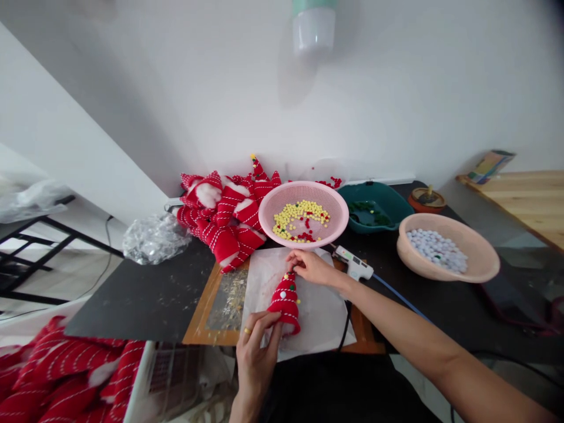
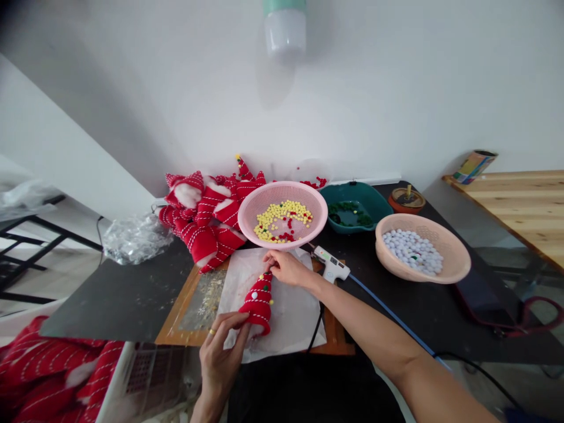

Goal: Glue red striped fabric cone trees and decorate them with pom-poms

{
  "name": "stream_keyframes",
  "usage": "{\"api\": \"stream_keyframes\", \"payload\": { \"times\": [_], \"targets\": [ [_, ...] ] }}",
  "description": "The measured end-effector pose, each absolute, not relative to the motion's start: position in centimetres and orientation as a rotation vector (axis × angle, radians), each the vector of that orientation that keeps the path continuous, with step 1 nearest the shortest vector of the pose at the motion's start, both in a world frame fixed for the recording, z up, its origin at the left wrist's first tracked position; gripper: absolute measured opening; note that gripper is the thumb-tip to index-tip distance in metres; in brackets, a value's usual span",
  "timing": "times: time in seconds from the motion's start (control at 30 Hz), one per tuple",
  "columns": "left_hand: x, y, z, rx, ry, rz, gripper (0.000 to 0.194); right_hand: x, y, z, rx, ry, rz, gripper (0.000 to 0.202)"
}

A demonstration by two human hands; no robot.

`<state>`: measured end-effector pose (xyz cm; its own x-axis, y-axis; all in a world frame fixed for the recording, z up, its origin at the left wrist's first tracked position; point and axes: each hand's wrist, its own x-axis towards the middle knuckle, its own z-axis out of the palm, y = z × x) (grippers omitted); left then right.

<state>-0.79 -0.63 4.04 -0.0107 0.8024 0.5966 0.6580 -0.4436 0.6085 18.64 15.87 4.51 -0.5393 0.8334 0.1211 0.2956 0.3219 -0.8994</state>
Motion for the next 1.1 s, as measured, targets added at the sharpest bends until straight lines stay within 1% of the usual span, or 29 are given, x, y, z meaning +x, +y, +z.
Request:
{"api": "stream_keyframes", "payload": {
  "times": [0.13,0.33,0.6,0.77,0.83,0.97,1.03,1.1],
  "targets": [
    [-0.7,-0.6,4.3,2.095,1.565,1.46,0.014,18.7,15.5,4.4,-0.992,-2.01,1.201,0.037],
    [-0.8,-0.2,4.3,2.087,1.581,1.451,0.016,19.0,15.1,4.9,-0.976,-2.017,1.127,0.038],
    [-1.0,-0.4,4.3,2.079,1.603,1.443,0.014,20.3,11.6,6.8,-0.941,-1.989,0.973,0.018],
    [-0.9,-0.2,4.5,2.073,1.601,1.435,0.013,20.1,9.4,5.5,-0.868,-2.194,0.811,0.032],
    [-0.9,-0.1,4.6,2.079,1.597,1.441,0.013,20.1,9.2,5.8,-0.867,-2.264,0.8,0.033],
    [-1.0,-0.1,4.6,2.096,1.595,1.445,0.014,22.5,11.0,9.1,-0.896,-2.18,0.716,0.032],
    [-1.0,-0.2,4.4,2.072,1.632,1.452,0.017,25.2,13.0,11.3,-0.979,-2.044,0.549,0.036],
    [-1.0,-0.3,4.0,2.02,1.678,1.483,0.023,28.1,15.4,13.0,-1.112,-1.927,0.312,0.038]
  ]
}}
